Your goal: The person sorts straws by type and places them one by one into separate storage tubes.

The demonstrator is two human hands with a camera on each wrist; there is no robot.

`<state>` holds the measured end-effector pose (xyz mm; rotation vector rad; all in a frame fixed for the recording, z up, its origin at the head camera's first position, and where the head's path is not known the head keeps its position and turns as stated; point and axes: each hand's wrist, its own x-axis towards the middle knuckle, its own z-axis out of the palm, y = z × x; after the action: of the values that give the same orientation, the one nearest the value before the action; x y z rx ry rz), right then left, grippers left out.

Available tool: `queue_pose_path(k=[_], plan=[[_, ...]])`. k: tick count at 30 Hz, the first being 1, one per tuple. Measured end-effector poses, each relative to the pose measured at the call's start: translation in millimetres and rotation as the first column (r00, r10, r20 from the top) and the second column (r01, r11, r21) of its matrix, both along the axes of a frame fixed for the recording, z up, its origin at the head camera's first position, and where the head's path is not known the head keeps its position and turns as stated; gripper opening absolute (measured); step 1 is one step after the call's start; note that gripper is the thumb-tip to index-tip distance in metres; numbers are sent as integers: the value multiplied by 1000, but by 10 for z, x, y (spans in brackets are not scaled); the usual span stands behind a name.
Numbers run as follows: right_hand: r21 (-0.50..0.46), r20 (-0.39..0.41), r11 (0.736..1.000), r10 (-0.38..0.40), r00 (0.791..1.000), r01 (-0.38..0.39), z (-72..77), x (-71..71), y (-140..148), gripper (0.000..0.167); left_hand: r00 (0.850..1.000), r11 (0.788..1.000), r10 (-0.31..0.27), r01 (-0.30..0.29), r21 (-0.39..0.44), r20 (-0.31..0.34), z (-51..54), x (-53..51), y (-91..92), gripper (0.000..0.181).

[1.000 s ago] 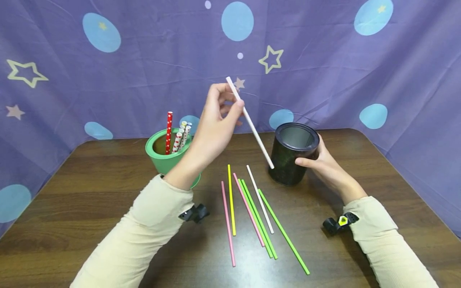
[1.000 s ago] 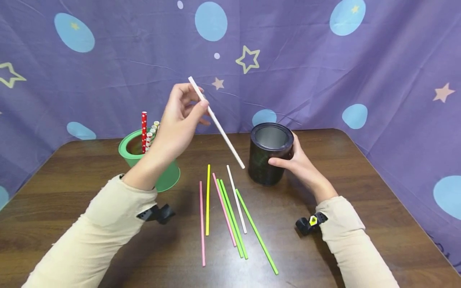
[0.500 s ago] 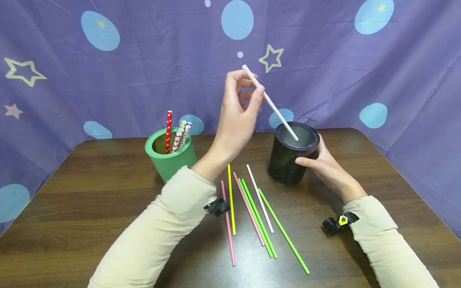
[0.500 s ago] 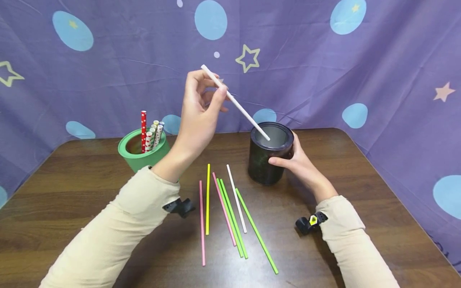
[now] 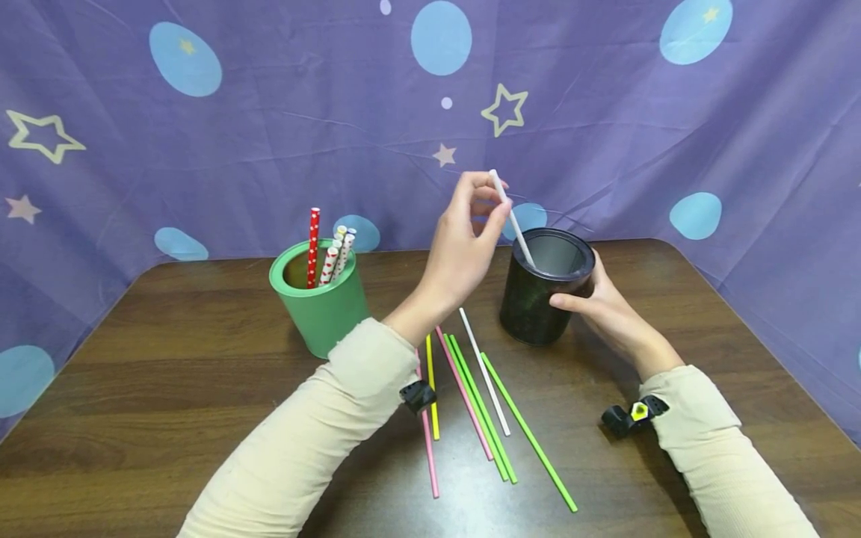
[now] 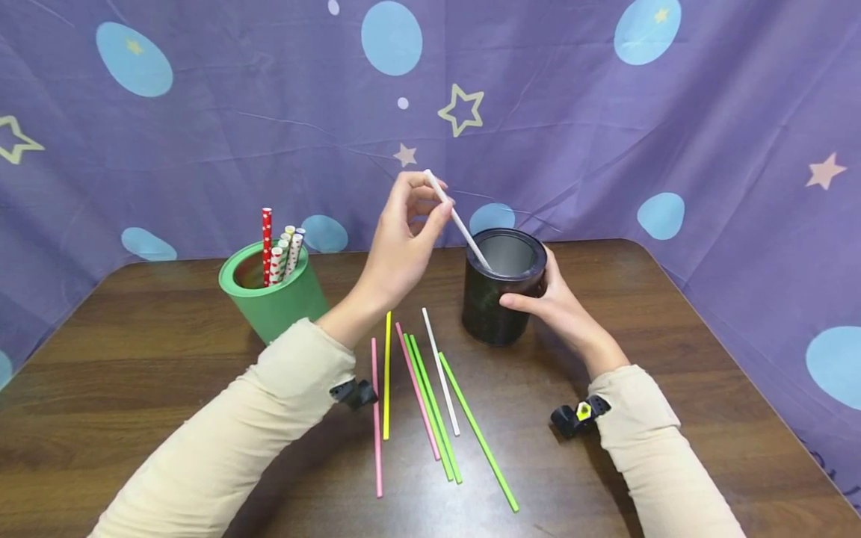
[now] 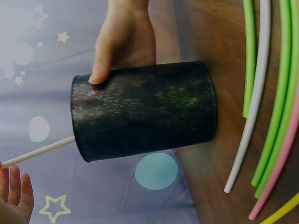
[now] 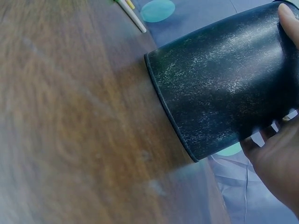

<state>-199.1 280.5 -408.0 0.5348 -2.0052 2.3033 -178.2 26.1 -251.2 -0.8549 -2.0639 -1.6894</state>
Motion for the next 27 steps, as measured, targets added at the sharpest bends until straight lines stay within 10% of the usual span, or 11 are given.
queue_pose_path(k=[27], plan=[[33, 14, 999, -13, 1000, 12, -1, 5, 11, 89, 999, 962, 1, 13, -272, 50, -183, 7, -35, 16]])
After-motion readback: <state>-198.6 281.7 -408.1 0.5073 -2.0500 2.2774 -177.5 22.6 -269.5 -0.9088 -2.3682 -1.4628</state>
